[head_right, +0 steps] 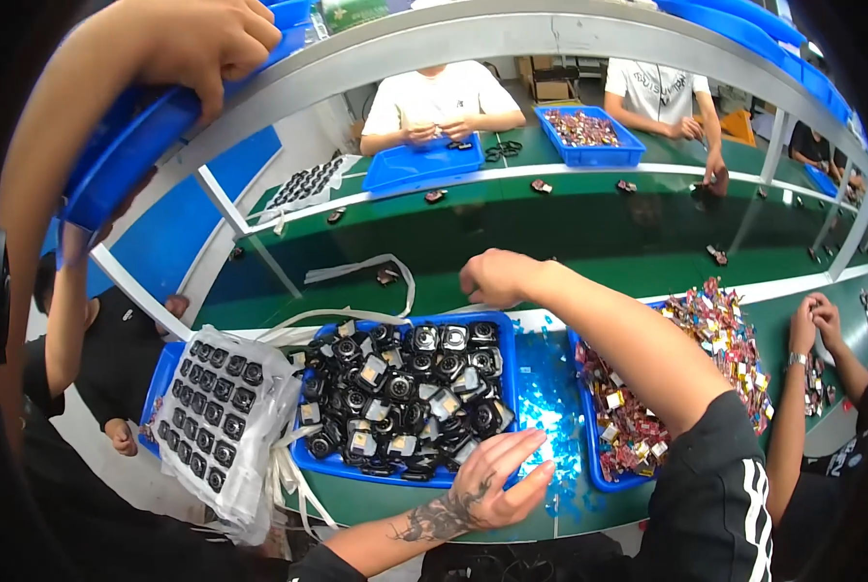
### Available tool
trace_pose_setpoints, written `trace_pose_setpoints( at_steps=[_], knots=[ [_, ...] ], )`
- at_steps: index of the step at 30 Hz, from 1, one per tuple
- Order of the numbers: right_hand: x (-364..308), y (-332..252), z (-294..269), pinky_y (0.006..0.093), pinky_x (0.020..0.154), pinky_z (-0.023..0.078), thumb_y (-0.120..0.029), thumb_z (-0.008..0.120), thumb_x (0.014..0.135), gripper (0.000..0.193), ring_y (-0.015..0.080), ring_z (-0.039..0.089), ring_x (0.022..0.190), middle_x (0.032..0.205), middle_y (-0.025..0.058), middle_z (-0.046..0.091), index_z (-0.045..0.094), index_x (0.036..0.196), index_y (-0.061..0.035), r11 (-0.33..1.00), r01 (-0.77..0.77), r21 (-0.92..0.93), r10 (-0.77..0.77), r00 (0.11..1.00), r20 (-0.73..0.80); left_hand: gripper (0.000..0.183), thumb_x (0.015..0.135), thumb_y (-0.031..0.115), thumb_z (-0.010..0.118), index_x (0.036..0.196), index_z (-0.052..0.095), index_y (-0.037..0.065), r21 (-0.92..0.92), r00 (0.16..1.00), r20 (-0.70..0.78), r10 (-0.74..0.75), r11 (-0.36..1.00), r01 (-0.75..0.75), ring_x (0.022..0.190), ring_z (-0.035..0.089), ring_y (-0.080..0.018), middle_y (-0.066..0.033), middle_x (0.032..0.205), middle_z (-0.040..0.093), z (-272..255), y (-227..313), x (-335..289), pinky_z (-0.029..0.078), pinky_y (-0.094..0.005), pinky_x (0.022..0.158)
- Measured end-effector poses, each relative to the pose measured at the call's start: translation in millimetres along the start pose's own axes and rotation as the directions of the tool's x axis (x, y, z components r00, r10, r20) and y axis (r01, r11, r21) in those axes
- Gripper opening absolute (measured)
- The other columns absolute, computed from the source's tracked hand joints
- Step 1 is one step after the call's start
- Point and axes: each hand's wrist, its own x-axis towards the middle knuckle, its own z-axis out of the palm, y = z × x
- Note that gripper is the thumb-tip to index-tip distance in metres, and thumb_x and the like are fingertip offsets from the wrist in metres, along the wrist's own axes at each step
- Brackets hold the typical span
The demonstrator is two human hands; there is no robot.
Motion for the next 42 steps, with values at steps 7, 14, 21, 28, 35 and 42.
trace_pose_setpoints(
  at_steps=[7,14,21,28,35,42],
  knots=[
    [2,-5,44,0.0479,0.075,0.05,-0.029,0.055,0.09,0.028,0.0421,0.062,0.084,0.085,0.0216,0.066,0.069,0.088,-0.0043,0.967,0.237,0.092,-0.223,0.964,-0.143,0.045,0.075,0.005,0.073,0.118,0.058,0.009,-0.012,0.998,0.041,0.051,0.999,-0.051,0.103,0.061,-0.0282,-0.017,0.12,0.059,-9,13,2,0.054,-0.0379,0.083],
    [-41,-44,33,0.0434,0.081,0.051,-0.039,0.077,0.074,0.04,0.0352,0.063,0.093,0.097,0.0145,0.062,0.066,0.092,-0.0057,0.989,0.135,-0.065,-0.138,0.989,-0.043,0.045,0.079,0.007,0.063,0.124,0.056,0.006,0.042,0.997,0.034,0.067,0.997,-0.068,0.111,0.058,-0.0295,-0.0183,0.125,0.057,-3,31,-10,0.05,-0.0378,0.091],
    [-35,-49,26,0.043,0.083,0.051,-0.037,0.078,0.074,0.041,0.0345,0.063,0.096,0.097,0.0144,0.064,0.064,0.095,-0.0049,0.998,0.018,-0.061,-0.021,0.999,-0.05,0.045,0.078,0.006,0.063,0.122,0.058,0.006,0.003,0.978,0.023,0.208,0.978,-0.208,0.11,0.059,-0.029,-0.0177,0.123,0.058,-6,19,-8,0.05,-0.0376,0.09],
    [-57,-98,-32,0.0419,0.068,0.052,-0.026,0.073,0.079,0.023,0.0338,0.064,0.077,0.079,0.013,0.063,0.062,0.082,-0.0054,0.972,0.156,-0.178,-0.215,0.897,-0.386,0.044,0.077,0.006,0.063,0.121,0.06,0.005,0.042,0.949,0.001,0.315,0.948,-0.315,0.109,0.06,-0.0284,-0.0171,0.121,0.059,-11,21,-8,0.051,-0.0375,0.089],
    [-25,-158,-244,0.0375,0.075,0.05,-0.016,0.067,0.081,0.025,0.0287,0.063,0.082,0.087,0.0164,0.063,0.062,0.098,0.0008,0.87,0.446,-0.209,-0.156,-0.153,-0.976,0.044,0.075,0.005,0.063,0.119,0.061,0.004,0.03,0.942,0.027,0.334,0.942,-0.334,0.108,0.06,-0.0279,-0.0165,0.118,0.06,-10,21,-6,0.052,-0.0373,0.089],
    [31,-137,-306,0.0348,0.09,0.051,-0.051,0.082,0.063,0.078,0.0344,0.063,0.107,0.111,0.0287,0.062,0.062,0.102,0.0139,0.957,0.108,0.27,0.157,0.59,-0.792,0.044,0.074,0.005,0.063,0.118,0.063,0.004,0.005,0.961,0.076,0.264,0.964,-0.265,0.106,0.061,-0.0273,-0.0158,0.116,0.061,-10,26,-8,0.052,-0.0371,0.088]
  ],
)
